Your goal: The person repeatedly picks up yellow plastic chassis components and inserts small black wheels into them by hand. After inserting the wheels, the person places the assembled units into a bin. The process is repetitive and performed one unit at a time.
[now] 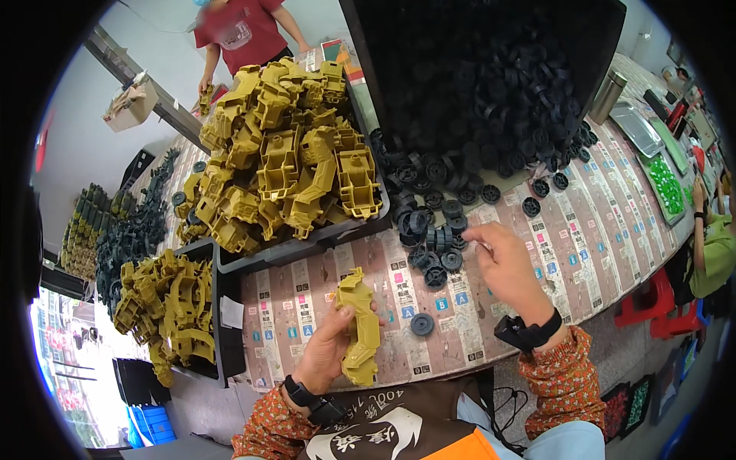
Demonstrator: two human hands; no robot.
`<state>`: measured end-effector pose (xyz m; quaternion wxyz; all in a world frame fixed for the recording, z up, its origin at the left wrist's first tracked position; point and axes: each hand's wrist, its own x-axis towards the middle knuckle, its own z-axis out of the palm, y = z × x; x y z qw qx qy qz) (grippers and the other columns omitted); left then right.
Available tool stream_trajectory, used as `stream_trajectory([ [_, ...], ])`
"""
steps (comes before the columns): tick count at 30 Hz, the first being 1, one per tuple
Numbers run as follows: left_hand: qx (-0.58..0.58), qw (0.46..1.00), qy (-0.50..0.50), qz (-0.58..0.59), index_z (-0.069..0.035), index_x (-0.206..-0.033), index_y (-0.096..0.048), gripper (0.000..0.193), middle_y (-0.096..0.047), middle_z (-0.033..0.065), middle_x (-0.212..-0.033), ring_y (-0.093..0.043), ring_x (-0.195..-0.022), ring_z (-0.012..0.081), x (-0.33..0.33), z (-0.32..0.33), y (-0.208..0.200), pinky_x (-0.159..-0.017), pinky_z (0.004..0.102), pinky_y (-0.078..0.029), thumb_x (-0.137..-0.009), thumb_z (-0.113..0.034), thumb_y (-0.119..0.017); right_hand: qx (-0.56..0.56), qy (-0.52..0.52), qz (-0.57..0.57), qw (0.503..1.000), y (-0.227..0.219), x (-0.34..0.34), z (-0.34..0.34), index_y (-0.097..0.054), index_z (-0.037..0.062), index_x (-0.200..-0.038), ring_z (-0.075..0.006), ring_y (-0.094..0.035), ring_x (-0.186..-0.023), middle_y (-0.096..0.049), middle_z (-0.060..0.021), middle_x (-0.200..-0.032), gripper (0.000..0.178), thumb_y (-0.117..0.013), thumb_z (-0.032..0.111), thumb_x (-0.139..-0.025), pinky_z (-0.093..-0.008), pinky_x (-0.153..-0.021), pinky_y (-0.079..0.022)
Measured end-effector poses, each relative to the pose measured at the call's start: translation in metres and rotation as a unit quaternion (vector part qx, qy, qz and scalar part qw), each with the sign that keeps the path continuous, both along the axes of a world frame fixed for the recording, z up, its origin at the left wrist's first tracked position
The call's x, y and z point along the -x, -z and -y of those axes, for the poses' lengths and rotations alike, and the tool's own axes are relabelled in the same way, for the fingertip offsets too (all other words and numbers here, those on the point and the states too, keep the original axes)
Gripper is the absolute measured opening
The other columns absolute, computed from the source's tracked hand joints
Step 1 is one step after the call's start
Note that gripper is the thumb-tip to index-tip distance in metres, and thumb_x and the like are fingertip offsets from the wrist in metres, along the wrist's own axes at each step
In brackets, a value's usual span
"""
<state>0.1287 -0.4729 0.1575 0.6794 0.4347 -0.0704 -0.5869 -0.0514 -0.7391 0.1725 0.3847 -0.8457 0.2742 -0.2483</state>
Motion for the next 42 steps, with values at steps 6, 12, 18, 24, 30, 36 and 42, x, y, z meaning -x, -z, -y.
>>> stream_trajectory([
  [6,0.024,0.996,-0.01,-0.085,-0.01,-0.152,-0.04,0.056,-0.057,0.0106,-0.134,-0.063,-0.121,0.0275,0.002,-0.005,0.011,-0.107,0.0526,-0.053,-0.108,-0.043,-0.053,0.062,0.011,-0.062,0.996,0.014,0.013,-0.011,-0.069,0.0017,-0.102,-0.0335,-0.062,-0.085,-0.063,-0.015,-0.09,0.016,-0.068,0.001,-0.085,-0.0442,-0.078,-0.05],
  [12,0.034,0.993,0.011,-0.108,-0.013,-0.155,-0.034,0.057,-0.054,0.0082,-0.14,-0.061,-0.124,0.0261,0.004,-0.006,0.01,-0.108,0.0578,-0.053,-0.109,-0.042,-0.051,0.147,-0.032,-0.115,0.982,0.013,-0.011,-0.031,-0.066,0.0086,-0.115,-0.0339,-0.059,-0.102,-0.054,-0.0132,-0.1,0.035,-0.073,0.003,-0.081,-0.0454,-0.081,-0.051],
  [18,0.033,0.995,0.006,-0.092,-0.013,-0.155,-0.033,0.058,-0.051,0.0071,-0.141,-0.06,-0.125,0.0271,0.003,-0.014,0.01,-0.108,0.0583,-0.052,-0.109,-0.044,-0.05,0.148,-0.038,-0.15,0.977,0.015,-0.012,-0.034,-0.06,0.0082,-0.124,-0.0361,-0.058,-0.106,-0.052,-0.0148,-0.107,0.046,-0.072,-0.001,-0.08,-0.0451,-0.085,-0.052],
  [24,0.035,0.996,0.001,-0.084,-0.012,-0.155,-0.035,0.061,-0.054,0.011,-0.138,-0.061,-0.124,0.0308,0.005,-0.014,0.012,-0.108,0.0516,-0.052,-0.109,-0.05,-0.048,0.095,-0.027,-0.131,0.986,0.015,-0.006,-0.038,-0.057,0.0,-0.128,-0.0404,-0.058,-0.103,-0.052,-0.0184,-0.109,0.048,-0.069,-0.005,-0.082,-0.0459,-0.088,-0.051],
  [30,0.037,0.996,-0.001,-0.075,-0.01,-0.152,-0.04,0.06,-0.059,0.0162,-0.134,-0.064,-0.121,0.0318,0.007,-0.014,0.012,-0.105,0.0462,-0.053,-0.109,-0.051,-0.045,0.122,-0.037,-0.13,0.983,0.018,0.0,-0.032,-0.057,-0.0013,-0.127,-0.0418,-0.058,-0.103,-0.052,-0.0194,-0.11,0.046,-0.068,-0.006,-0.082,-0.047,-0.09,-0.05],
  [36,0.027,0.998,-0.053,0.0,-0.013,-0.153,-0.03,0.062,-0.059,0.0129,-0.132,-0.064,-0.118,0.0254,0.016,-0.011,0.007,-0.1,0.0413,-0.056,-0.104,-0.029,-0.065,0.009,-0.049,-0.109,0.993,0.005,0.007,-0.049,-0.057,-0.0001,-0.13,-0.0284,-0.061,-0.104,-0.055,-0.0136,-0.119,0.045,-0.068,-0.002,-0.086,-0.038,-0.088,-0.052],
  [42,0.003,0.989,-0.032,0.142,-0.012,-0.147,-0.028,0.07,-0.058,0.0081,-0.127,-0.061,-0.115,0.0172,0.031,-0.009,0.006,-0.097,0.0351,-0.054,-0.097,-0.018,-0.076,-0.439,-0.125,0.066,0.887,-0.002,-0.007,-0.107,-0.052,0.0028,-0.146,-0.009,-0.059,-0.099,-0.058,-0.0026,-0.123,0.048,-0.061,0.003,-0.098,-0.0258,-0.087,-0.053],
])
